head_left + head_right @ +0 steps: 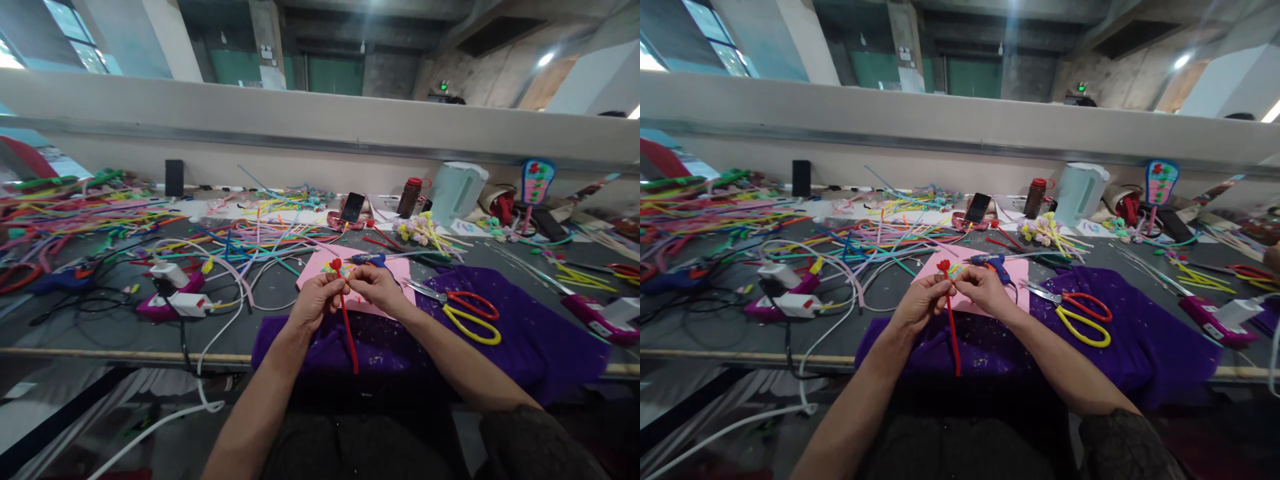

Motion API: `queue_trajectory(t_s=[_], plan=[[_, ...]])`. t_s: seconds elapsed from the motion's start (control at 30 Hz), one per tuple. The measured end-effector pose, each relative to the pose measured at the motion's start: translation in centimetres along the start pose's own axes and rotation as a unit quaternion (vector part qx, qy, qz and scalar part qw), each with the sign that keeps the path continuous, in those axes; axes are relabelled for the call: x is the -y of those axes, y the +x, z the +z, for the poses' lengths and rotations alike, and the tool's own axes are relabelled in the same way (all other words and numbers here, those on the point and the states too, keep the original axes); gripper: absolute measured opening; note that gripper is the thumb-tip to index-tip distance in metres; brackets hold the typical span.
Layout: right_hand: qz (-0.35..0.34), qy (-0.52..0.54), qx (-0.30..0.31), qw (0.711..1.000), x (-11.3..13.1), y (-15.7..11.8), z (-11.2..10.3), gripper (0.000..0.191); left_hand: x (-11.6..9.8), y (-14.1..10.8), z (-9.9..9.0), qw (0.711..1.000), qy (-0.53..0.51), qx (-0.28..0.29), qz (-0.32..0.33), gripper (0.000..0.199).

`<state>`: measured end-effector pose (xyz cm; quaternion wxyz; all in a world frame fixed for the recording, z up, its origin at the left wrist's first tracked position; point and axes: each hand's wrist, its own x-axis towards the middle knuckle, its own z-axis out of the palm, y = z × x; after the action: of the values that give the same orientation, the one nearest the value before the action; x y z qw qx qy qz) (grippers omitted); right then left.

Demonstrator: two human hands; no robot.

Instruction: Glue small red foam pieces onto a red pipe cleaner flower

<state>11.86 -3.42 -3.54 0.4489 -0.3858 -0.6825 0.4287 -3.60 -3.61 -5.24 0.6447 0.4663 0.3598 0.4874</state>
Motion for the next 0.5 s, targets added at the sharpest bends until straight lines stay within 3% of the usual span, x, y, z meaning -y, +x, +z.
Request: queue_trajectory(t_s=[0.2,0.5], plan=[[-0.037,-0.044,0.008,0.998,-0.5,-0.01,-0.15,0.015,0.21,0.01,0.0,0.999,0.039,0.015,0.003,0.027],[0.016,0.031,0.032,0.999,0.08,-0.09,-0.46,0.021,0.15,0.0,-0.23,0.998,0.03,0.044,-0.02,0.029]])
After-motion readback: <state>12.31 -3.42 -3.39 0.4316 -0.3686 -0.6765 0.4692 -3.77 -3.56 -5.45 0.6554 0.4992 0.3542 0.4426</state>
